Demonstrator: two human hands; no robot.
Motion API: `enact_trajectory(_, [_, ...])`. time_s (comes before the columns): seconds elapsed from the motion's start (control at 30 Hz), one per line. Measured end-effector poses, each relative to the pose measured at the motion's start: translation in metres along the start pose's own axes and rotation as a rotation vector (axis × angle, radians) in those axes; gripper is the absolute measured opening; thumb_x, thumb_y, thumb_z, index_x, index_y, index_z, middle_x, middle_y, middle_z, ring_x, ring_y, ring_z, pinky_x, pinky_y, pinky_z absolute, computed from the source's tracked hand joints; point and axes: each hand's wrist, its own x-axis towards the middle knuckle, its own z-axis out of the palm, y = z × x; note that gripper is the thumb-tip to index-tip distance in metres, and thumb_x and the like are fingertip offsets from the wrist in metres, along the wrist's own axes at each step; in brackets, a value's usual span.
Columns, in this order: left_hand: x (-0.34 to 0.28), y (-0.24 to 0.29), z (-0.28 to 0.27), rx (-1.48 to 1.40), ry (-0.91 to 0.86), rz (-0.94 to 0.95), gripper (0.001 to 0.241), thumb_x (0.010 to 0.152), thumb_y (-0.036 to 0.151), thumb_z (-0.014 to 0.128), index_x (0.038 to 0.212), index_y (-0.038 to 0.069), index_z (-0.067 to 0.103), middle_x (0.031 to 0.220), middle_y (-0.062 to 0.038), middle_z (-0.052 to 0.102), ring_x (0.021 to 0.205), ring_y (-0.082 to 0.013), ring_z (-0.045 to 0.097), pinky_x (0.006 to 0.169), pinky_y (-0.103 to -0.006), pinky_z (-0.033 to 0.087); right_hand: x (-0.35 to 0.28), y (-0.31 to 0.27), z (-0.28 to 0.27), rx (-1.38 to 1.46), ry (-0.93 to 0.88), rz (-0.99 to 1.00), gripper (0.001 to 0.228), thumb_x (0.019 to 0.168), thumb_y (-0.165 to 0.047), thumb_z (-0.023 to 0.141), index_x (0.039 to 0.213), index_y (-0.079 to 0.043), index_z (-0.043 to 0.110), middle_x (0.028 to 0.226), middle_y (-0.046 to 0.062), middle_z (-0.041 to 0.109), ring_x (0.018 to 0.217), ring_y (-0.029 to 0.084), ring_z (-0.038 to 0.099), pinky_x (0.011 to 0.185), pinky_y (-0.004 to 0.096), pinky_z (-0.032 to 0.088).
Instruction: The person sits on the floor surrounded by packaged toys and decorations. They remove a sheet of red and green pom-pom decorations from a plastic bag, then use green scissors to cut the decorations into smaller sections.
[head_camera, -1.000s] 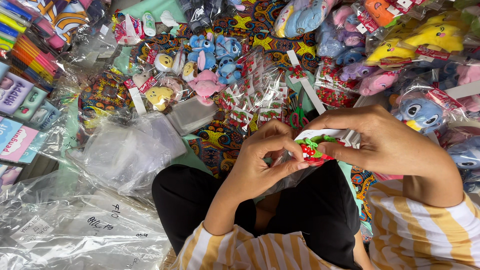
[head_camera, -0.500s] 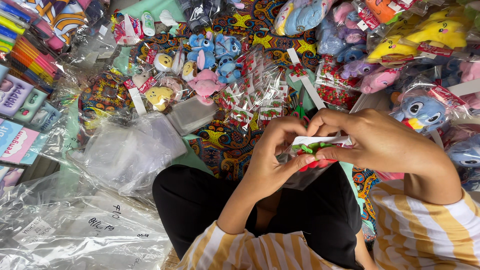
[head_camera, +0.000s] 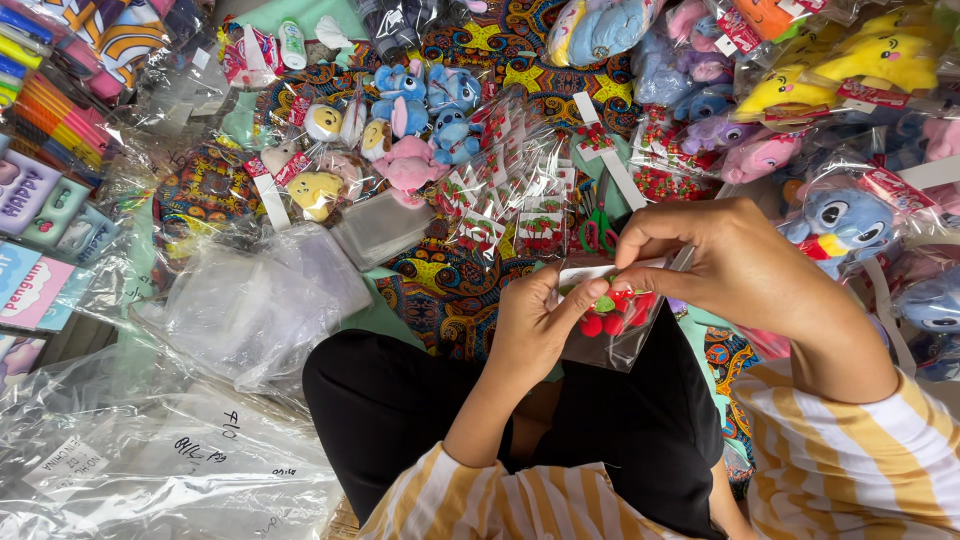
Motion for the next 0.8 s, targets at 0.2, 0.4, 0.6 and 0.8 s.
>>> enact_trajectory(0.2, [0.009,-0.001,0.003,-0.073,0.019,0.115,0.025,0.101,0.028,0.063,0.108,0.007,0.075,0.102,-0.003,0.078,0.096,-0.0109,0.071,0.083,-0.0262,0.057,0.004,0.006,-0.002,-0.084,-0.062,-0.056,0.027,0.096,-0.038,0.061,0.096,-0.020,0.081,0.078,-0.007,0.080,0.059,0.008,0.070,0.060,0.027,0.047])
enact_trajectory(0.4, [0.020,-0.027,0.007,-0.248,-0.005,0.067,0.039,0.101,0.034,0.062,0.123,0.003,0.070,0.113,-0.007,0.075,0.107,-0.0128,0.068,0.095,-0.0269,0.054,0.005,0.010,0.006,-0.084,-0.086,-0.045,0.012,0.082,-0.031,0.081,0.091,-0.024,0.082,0.086,-0.011,0.083,0.074,0.005,0.077,0.067,0.024,0.052])
enact_trajectory(0.6, [0.010,-0.019,-0.012,-0.629,0.316,-0.265,0.071,0.084,0.047,0.065,0.141,0.006,0.051,0.146,-0.023,0.062,0.124,-0.0366,0.068,0.099,-0.0485,0.060,-0.002,0.022,0.006,-0.022,0.267,0.127,0.010,0.091,-0.013,0.084,0.100,-0.014,0.081,0.102,-0.004,0.079,0.092,0.004,0.070,0.089,0.019,0.050])
enact_trajectory(0.8, [-0.003,-0.056,0.024,-0.963,0.320,-0.342,0.036,0.082,0.015,0.082,0.113,0.004,0.068,0.107,-0.011,0.073,0.102,-0.0236,0.072,0.098,-0.0500,0.062,0.005,0.034,0.041,0.080,0.256,0.158,0.011,0.091,-0.014,0.084,0.101,-0.011,0.080,0.092,-0.003,0.077,0.069,0.003,0.057,0.068,0.019,0.046])
